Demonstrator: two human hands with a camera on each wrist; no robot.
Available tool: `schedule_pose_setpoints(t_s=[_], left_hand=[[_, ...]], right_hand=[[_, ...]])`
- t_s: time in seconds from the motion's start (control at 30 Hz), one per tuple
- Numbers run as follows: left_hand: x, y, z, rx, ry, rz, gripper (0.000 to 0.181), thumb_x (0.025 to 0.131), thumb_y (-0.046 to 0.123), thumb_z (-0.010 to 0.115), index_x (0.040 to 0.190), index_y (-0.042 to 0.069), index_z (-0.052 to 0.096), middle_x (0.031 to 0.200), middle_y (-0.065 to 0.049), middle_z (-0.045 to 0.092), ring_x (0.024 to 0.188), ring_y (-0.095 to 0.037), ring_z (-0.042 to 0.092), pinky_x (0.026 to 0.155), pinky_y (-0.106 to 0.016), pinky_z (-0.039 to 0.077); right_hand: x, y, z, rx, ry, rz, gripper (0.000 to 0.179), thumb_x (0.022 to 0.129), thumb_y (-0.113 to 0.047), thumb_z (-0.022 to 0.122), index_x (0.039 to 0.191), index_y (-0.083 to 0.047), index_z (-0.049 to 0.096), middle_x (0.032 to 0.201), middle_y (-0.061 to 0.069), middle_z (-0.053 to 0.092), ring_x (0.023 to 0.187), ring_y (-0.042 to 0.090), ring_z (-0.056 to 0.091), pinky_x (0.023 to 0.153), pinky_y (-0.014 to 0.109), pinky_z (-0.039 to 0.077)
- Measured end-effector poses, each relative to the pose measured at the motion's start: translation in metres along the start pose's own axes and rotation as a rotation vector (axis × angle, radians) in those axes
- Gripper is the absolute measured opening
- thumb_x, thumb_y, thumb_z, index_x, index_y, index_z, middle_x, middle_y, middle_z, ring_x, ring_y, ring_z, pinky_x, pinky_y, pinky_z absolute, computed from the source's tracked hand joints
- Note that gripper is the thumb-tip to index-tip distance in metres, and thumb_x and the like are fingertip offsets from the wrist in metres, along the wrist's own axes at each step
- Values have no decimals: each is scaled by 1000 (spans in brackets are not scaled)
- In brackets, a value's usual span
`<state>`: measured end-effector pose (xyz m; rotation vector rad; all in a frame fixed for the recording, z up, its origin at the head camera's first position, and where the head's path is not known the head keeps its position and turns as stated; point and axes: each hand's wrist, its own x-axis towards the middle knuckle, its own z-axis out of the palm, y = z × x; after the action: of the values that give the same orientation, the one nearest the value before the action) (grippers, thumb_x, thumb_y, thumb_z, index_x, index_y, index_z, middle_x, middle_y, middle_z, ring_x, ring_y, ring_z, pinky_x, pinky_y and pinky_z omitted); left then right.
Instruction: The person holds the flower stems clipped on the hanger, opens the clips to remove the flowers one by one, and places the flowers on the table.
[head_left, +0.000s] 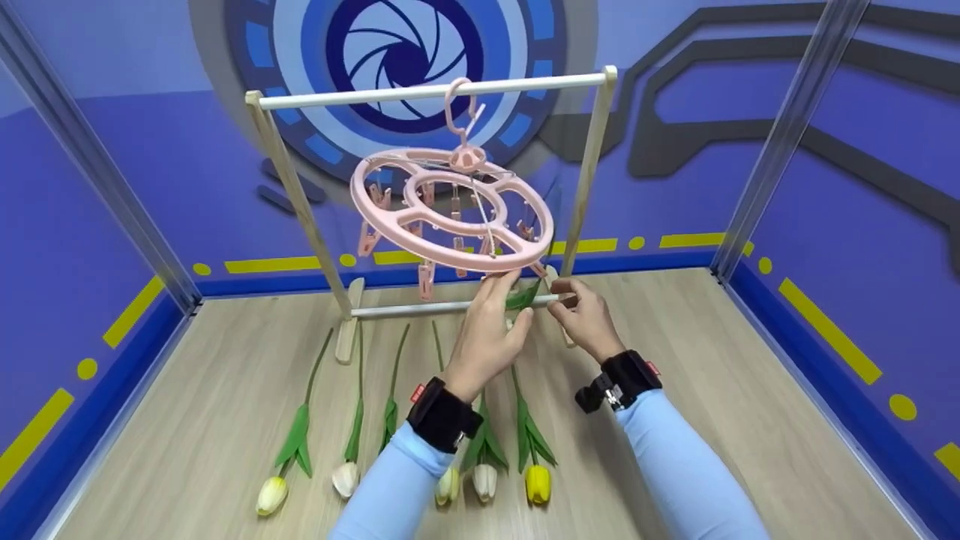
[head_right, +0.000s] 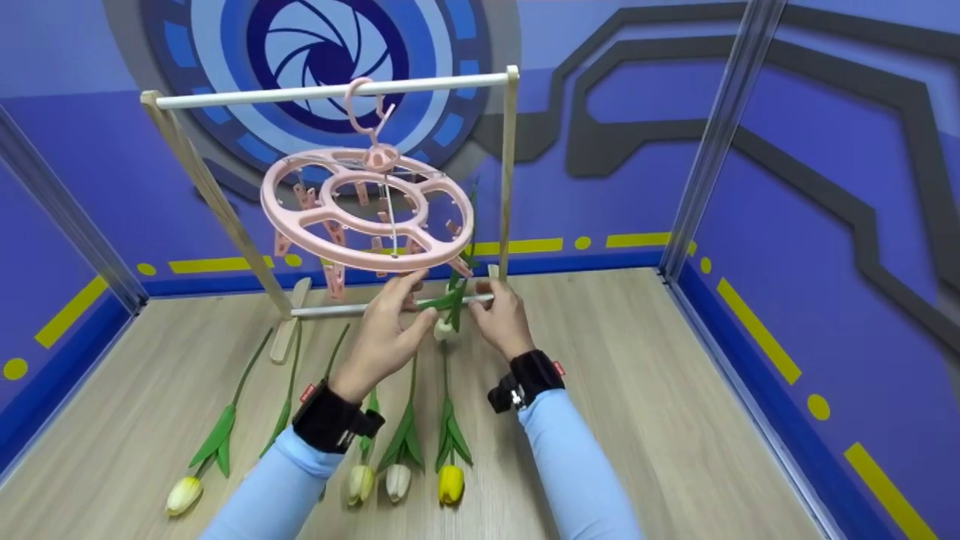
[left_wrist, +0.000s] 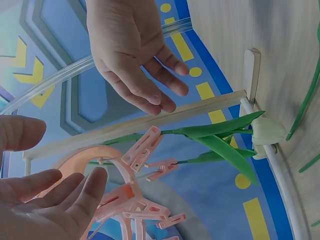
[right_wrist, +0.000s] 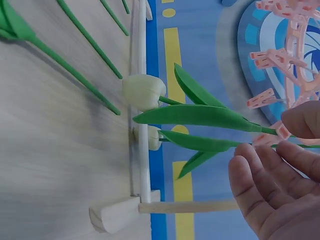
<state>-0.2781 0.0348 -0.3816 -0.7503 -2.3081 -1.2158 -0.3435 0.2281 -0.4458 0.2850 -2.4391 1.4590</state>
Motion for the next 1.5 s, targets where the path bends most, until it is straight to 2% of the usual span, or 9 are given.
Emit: schedule_pose_setpoints(t_s=[0.13, 0.3, 0.37, 0.5, 0.57, 0.7, 0.87, 1.13, 1.5], left_hand=[[-2, -2, -3, 4, 25, -5, 56, 95, 3, 68, 148, -4, 50, 146, -22, 54, 135, -33, 53, 113, -44, 44], [-6, -4, -7, 25, 62, 1, 56, 93, 2, 69, 146, -6, 51, 146, -24, 54, 135, -35, 53, 113, -45, 43], [-7, -5, -9, 39, 74, 3, 56, 93, 2, 69, 146, -6, 51, 147, -24, 53, 136, -35, 52, 115, -45, 42], [-10, -5, -14, 63, 84, -6, 57, 93, 3, 69, 146, -6, 51, 148, -23, 53, 137, -34, 51, 116, -44, 41], [-12, -6, -15, 70, 91, -6, 56, 93, 4, 69, 146, -6, 51, 148, -23, 53, 137, -34, 51, 115, -44, 41], [-16, -7, -18, 75, 114, 4, 57, 93, 2, 71, 145, -6, 52, 146, -22, 54, 137, -34, 52, 114, -45, 42], [-21, -11, -23, 73, 136, 17, 55, 94, 3, 69, 145, -6, 51, 144, -22, 54, 135, -33, 53, 111, -45, 44], [-28, -16, -30, 86, 199, 9, 56, 92, 0, 70, 144, -7, 52, 149, -24, 50, 141, -36, 47, 116, -47, 40], [-36, -23, -30, 79, 259, -26, 53, 91, -1, 70, 141, -10, 53, 146, -26, 51, 139, -39, 48, 116, -50, 39]], right_hand=[[7, 0, 8, 61, 13, 33, 43, 93, -2, 64, 135, 5, 59, 130, 24, 65, 96, 31, 69, 76, 31, 57], [15, -2, 16, 161, -5, 126, 51, 95, -4, 63, 145, 1, 53, 135, 23, 63, 87, 20, 70, 76, 34, 60], [18, -3, 18, 200, -25, 164, 55, 96, -5, 62, 149, 0, 49, 137, 23, 61, 90, 24, 71, 77, 35, 60], [22, -3, 22, 293, -57, 208, 58, 99, -7, 61, 154, 1, 43, 140, 24, 59, 100, 34, 71, 73, 26, 57], [23, -3, 23, 334, -65, 218, 56, 100, -6, 61, 153, 1, 44, 138, 24, 60, 99, 33, 70, 72, 26, 56], [21, -4, 27, 367, -90, 232, 42, 100, -8, 63, 141, 1, 56, 125, 20, 67, 90, 20, 70, 71, 27, 55], [13, -7, 29, 370, -135, 180, 25, 100, -6, 63, 123, 5, 64, 109, 15, 71, 83, 16, 66, 70, 29, 53], [-4, -13, 26, 314, -193, 78, 17, 100, -3, 64, 114, 7, 67, 103, 22, 72, 77, 18, 62, 65, 26, 49], [-20, -25, 16, 228, -224, -45, 14, 97, 6, 63, 108, 15, 64, 95, 33, 66, 74, 22, 57, 60, 20, 44]])
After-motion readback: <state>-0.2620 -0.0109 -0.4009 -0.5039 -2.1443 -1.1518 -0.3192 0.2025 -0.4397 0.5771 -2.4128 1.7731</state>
